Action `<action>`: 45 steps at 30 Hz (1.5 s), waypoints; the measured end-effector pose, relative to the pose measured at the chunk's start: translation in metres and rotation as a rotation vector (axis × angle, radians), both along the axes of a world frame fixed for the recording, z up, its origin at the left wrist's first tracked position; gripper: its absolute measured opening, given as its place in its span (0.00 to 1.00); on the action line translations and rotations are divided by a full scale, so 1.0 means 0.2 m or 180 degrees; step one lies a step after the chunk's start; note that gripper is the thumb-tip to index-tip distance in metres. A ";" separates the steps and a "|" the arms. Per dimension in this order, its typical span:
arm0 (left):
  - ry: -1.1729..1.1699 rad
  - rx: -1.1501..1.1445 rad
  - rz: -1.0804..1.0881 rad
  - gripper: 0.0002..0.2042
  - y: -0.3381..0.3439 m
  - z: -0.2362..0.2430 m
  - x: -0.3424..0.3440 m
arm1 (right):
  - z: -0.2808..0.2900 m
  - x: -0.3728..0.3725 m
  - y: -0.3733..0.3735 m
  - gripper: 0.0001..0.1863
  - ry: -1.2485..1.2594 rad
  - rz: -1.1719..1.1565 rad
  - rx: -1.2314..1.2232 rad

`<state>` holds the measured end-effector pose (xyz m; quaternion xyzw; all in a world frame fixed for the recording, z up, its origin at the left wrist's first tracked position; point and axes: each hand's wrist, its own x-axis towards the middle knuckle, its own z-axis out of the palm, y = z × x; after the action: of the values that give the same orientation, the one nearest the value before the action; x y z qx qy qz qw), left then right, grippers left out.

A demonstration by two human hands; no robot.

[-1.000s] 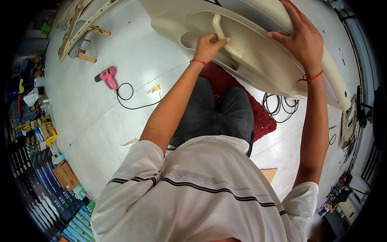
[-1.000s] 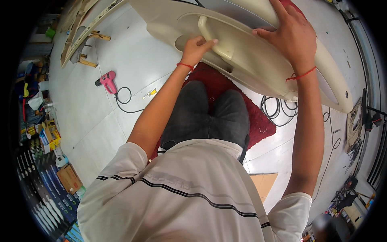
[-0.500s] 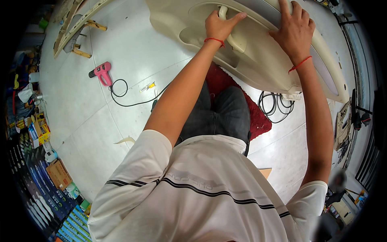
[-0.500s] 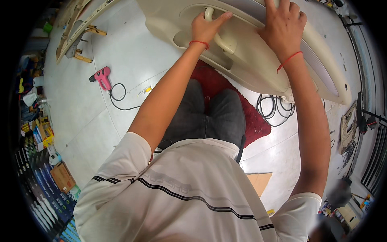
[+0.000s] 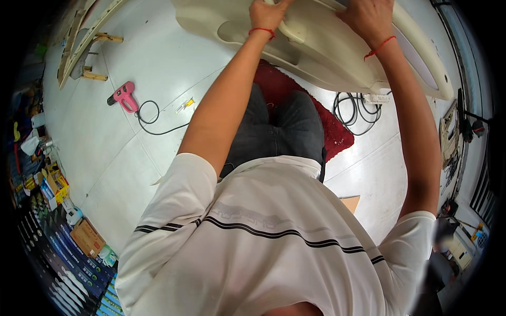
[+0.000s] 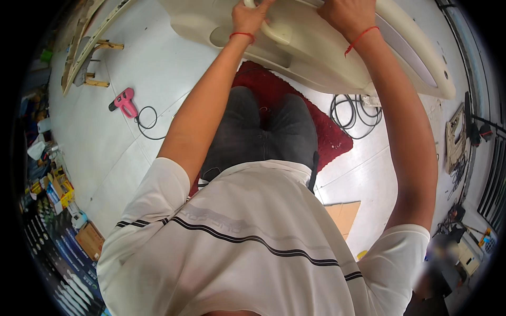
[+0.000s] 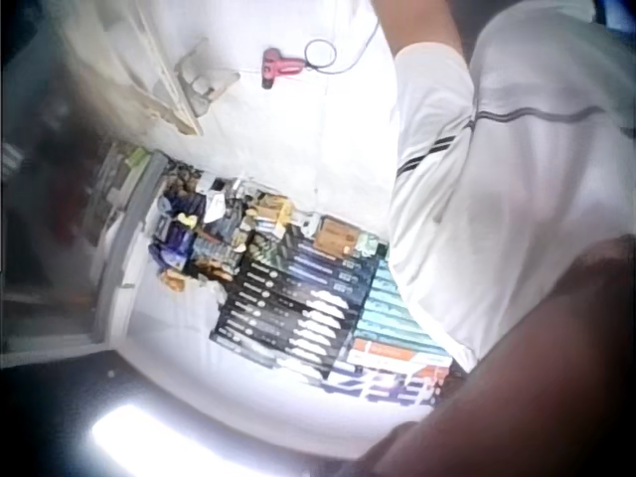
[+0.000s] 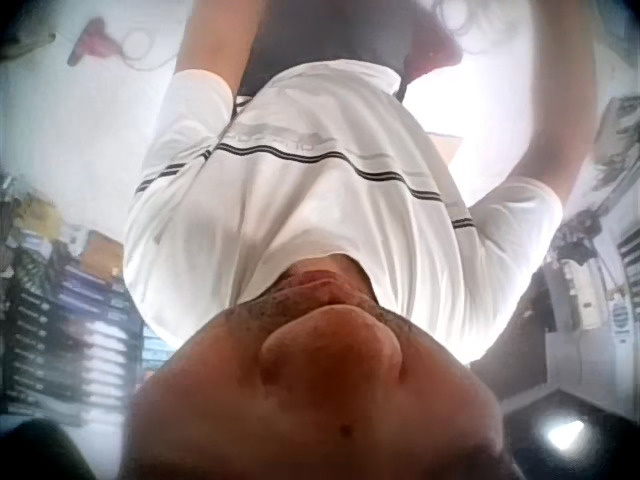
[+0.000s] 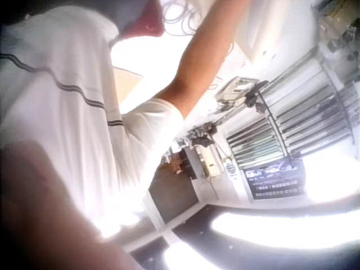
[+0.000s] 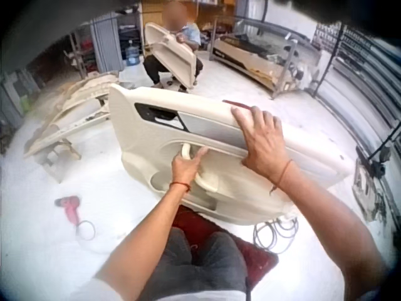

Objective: The person sits on the floor and works on a beige car door panel. They handle the panel, flip it over, and use a small knife to scrape and remove material from the edges and surface.

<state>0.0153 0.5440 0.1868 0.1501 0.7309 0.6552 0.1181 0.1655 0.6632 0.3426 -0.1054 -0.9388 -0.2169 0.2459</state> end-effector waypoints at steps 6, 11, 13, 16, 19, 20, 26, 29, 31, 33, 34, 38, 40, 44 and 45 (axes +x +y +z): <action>0.0469 -0.0114 0.0156 0.27 0.07 -0.08 -0.02 | 0.02 0.09 0.08 0.54 -0.0091 0.0120 -0.0412; -0.0112 -0.0674 -0.0488 0.33 0.07 -0.06 -0.13 | 0.09 0.46 0.26 0.60 0.0560 -0.0349 -0.0659; 0.0028 -0.0396 -0.0562 0.31 0.05 -0.10 -0.09 | 0.13 0.73 0.31 0.49 0.1221 -0.0179 -0.0716; 0.0136 -0.0186 -0.0518 0.30 0.04 -0.11 -0.04 | -0.06 1.21 0.41 0.48 0.2818 -0.0891 -0.1106; 0.0136 -0.0118 -0.0548 0.31 0.07 -0.08 0.01 | -0.49 1.50 0.36 0.63 0.2951 -0.1821 -0.2833; 0.0144 -0.0103 -0.0564 0.31 0.08 -0.06 0.01 | -0.64 1.48 0.33 0.68 0.2630 -0.1772 -0.3156; 0.0046 -0.0550 -0.0621 0.31 0.11 -0.02 -0.03 | -0.85 1.12 0.48 0.51 0.3147 -0.0362 -0.4279; 0.0053 -0.0545 -0.0569 0.31 0.11 -0.03 -0.03 | -0.75 1.07 0.52 0.35 0.3314 -0.0445 -0.4068; 0.0132 -0.0528 -0.0545 0.32 0.11 -0.05 -0.07 | -0.70 1.06 0.50 0.32 0.3231 -0.0548 -0.4112; 0.0133 -0.0513 -0.0527 0.32 0.12 -0.05 -0.05 | -0.67 1.08 0.50 0.34 0.3140 -0.0622 -0.4127; 0.0117 -0.0512 -0.0509 0.32 0.12 -0.05 -0.04 | -0.66 1.08 0.50 0.37 0.3105 -0.0623 -0.4130; 0.0094 -0.0635 -0.0527 0.31 0.13 -0.06 -0.05 | -0.65 1.08 0.48 0.30 0.3269 -0.0371 -0.3737; 0.0140 -0.0612 -0.0534 0.31 0.13 -0.08 -0.05 | -0.64 1.08 0.47 0.31 0.3197 -0.0482 -0.3837; 0.0133 -0.0748 -0.0525 0.30 0.13 -0.07 -0.06 | -0.58 1.10 0.43 0.29 0.3239 -0.0228 -0.4414; 0.0168 -0.0726 -0.0519 0.31 0.13 -0.07 -0.05 | -0.58 1.11 0.44 0.28 0.3139 -0.0292 -0.4409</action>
<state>0.0044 0.5701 0.1726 0.2118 0.7889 0.5519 0.1680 0.3871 0.7515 0.2263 -0.3524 -0.6399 0.4675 0.4977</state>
